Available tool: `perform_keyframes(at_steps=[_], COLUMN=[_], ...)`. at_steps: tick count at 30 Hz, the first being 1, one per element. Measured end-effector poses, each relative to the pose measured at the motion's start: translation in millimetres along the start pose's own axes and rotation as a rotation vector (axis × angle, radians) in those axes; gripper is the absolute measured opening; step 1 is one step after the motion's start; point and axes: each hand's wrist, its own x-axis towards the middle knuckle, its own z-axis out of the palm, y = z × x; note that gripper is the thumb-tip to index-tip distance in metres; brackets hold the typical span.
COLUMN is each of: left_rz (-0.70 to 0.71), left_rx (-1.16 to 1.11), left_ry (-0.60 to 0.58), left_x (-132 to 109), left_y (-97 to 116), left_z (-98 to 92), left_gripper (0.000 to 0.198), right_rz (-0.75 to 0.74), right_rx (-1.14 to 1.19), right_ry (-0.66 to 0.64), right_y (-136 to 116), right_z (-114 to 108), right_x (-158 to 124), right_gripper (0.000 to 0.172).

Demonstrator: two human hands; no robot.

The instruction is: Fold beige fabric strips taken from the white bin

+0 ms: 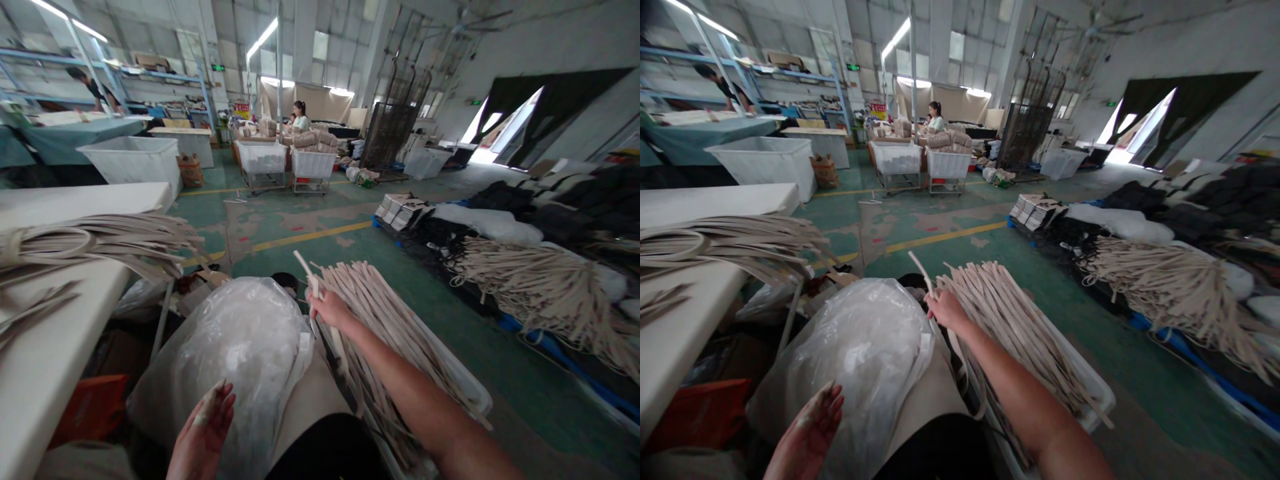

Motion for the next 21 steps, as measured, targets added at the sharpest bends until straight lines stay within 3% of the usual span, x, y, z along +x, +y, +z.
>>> perform_keyframes(at_steps=[2, 5, 8, 10, 15, 21], left_rz=[-0.035, -0.027, -0.012, -0.030, -0.107, -0.121], left_rx=[0.045, 0.115, 0.142, 0.152, 0.158, 0.169], left_ry=[-0.053, -0.098, -0.110, -0.110, -0.155, -0.152], left_x=[-3, -13, -19, -19, -12, 0], left_y=[-4, -13, -18, -18, -14, -22], left_z=[0.4, 5.1, 10.0, 11.0, 3.8, -6.0], left_gripper=[0.050, 0.048, 0.049, 0.050, 0.048, 0.048], right_rz=[-0.031, -0.147, -0.328, -0.378, -0.039, 0.235], right_rx=[0.063, 0.172, 0.419, 0.585, 0.866, 0.874], right_ry=[0.097, 0.250, 0.423, 0.507, 0.650, 0.763], right_y=[-11, -32, -42, -36, 26, 123], right_z=[-38, -87, -121, -133, -132, -101], right_x=[26, 42, 41, 38, 33, 10], right_gripper=[0.029, 0.040, 0.044, 0.045, 0.036, 0.024])
